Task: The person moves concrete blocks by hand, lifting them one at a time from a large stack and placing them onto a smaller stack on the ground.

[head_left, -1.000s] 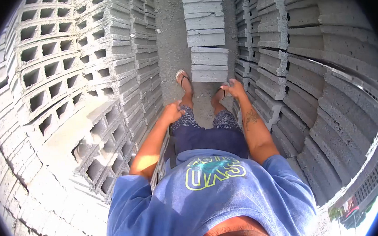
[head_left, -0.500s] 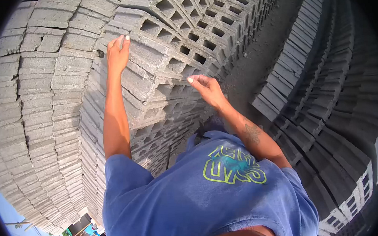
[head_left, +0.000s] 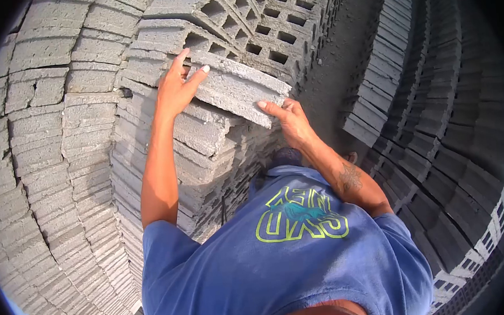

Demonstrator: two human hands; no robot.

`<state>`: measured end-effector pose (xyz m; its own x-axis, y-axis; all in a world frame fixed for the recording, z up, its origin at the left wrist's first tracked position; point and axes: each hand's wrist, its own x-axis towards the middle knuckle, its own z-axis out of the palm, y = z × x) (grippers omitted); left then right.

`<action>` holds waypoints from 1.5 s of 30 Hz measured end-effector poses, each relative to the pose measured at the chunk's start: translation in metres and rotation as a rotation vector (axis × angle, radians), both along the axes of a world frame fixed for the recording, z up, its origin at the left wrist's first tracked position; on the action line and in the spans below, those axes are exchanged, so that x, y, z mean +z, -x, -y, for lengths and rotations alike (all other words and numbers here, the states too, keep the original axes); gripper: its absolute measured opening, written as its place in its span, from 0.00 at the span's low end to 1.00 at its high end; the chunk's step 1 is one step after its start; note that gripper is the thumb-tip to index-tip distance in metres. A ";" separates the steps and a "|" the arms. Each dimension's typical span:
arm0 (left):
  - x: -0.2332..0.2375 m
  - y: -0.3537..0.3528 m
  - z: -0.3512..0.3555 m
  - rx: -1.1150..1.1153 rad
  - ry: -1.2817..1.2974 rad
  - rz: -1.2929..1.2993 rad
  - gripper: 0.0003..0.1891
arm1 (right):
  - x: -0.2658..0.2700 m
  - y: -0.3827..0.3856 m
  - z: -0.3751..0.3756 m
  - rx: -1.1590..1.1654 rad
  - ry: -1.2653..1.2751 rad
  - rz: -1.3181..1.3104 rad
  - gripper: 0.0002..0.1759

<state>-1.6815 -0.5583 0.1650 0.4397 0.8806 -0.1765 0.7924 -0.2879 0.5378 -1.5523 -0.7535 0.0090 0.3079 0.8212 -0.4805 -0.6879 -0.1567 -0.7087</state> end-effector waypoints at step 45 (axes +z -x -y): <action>-0.628 -0.169 0.347 -0.137 0.790 -0.027 0.68 | -0.463 -0.135 0.348 -0.349 0.797 0.052 0.39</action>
